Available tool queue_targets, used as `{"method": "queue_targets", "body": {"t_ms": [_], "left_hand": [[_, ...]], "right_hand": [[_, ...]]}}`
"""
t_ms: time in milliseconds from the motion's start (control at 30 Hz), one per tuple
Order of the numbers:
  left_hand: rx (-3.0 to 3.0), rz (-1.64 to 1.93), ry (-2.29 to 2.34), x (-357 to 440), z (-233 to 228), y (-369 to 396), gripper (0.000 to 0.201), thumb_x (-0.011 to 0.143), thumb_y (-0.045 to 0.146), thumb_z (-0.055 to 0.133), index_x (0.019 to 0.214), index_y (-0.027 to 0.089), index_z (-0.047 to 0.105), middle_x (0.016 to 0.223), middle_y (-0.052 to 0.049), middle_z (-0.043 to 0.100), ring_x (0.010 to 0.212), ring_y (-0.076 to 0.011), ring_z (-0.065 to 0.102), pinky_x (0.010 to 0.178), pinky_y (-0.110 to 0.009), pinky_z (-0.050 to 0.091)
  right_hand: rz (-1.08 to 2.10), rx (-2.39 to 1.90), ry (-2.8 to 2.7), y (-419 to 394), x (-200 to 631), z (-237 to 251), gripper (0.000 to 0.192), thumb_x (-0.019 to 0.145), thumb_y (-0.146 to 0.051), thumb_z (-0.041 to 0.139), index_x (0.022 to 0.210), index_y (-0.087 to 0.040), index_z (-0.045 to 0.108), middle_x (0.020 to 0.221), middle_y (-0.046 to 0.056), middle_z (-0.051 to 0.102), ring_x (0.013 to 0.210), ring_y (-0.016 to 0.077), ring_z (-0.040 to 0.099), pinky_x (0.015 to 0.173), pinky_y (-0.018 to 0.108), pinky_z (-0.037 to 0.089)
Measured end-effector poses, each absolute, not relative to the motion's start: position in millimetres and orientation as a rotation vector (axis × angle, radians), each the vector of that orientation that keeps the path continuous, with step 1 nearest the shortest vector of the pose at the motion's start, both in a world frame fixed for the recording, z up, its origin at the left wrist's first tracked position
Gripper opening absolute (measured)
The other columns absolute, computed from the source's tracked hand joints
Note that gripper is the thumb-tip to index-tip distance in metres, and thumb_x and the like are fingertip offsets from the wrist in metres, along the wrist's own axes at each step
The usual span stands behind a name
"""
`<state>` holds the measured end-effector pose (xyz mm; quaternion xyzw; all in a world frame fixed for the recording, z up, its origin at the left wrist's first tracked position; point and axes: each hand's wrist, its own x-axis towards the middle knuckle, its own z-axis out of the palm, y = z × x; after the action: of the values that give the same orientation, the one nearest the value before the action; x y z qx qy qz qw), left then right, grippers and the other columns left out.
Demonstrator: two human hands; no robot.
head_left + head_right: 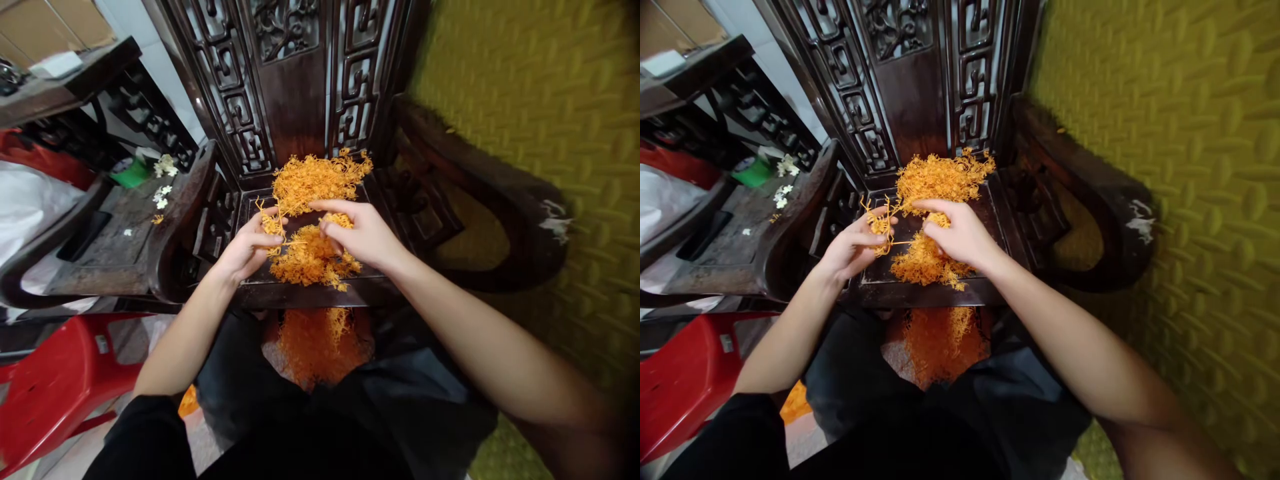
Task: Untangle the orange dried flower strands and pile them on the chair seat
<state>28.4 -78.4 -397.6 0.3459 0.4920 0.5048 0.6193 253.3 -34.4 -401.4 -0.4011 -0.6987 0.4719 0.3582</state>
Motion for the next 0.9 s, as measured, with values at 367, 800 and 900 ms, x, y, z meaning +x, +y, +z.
{"method": "queue_targets", "body": {"t_ms": [367, 800, 900], "left_hand": [[1.669, 1.076, 1.481, 47, -414, -82, 0.039, 0.088, 0.024, 0.066, 0.127, 0.016, 0.064, 0.132, -0.013, 0.067, 0.126, -0.0275, 0.060, 0.114, -0.042, 0.040], [2.026, 1.089, 1.849, 19, -410, -56, 0.028, 0.093, 0.014, 0.054, 0.114, 0.014, 0.074, 0.114, -0.015, 0.073, 0.113, -0.0317, 0.063, 0.109, -0.046, 0.043], [1.926, 1.251, 2.009, -11, -401, -55, 0.022, 0.091, 0.013, 0.057, 0.106, 0.014, 0.074, 0.115, -0.016, 0.070, 0.122, -0.0342, 0.057, 0.114, -0.048, 0.037]], "right_hand": [[0.958, -0.907, -1.912, -46, 226, -413, 0.024, 0.092, -0.039, 0.068, 0.099, -0.019, 0.078, 0.106, 0.007, 0.079, 0.097, 0.0240, 0.072, 0.092, 0.038, 0.052], [0.290, -1.098, -2.021, -17, 245, -419, 0.023, 0.095, -0.032, 0.053, 0.088, -0.018, 0.069, 0.091, 0.012, 0.072, 0.084, 0.0258, 0.065, 0.080, 0.039, 0.049], [0.169, -1.307, -1.891, -1, 265, -419, 0.021, 0.090, -0.030, 0.055, 0.086, -0.017, 0.072, 0.091, 0.014, 0.073, 0.082, 0.0272, 0.066, 0.077, 0.040, 0.050]]}}
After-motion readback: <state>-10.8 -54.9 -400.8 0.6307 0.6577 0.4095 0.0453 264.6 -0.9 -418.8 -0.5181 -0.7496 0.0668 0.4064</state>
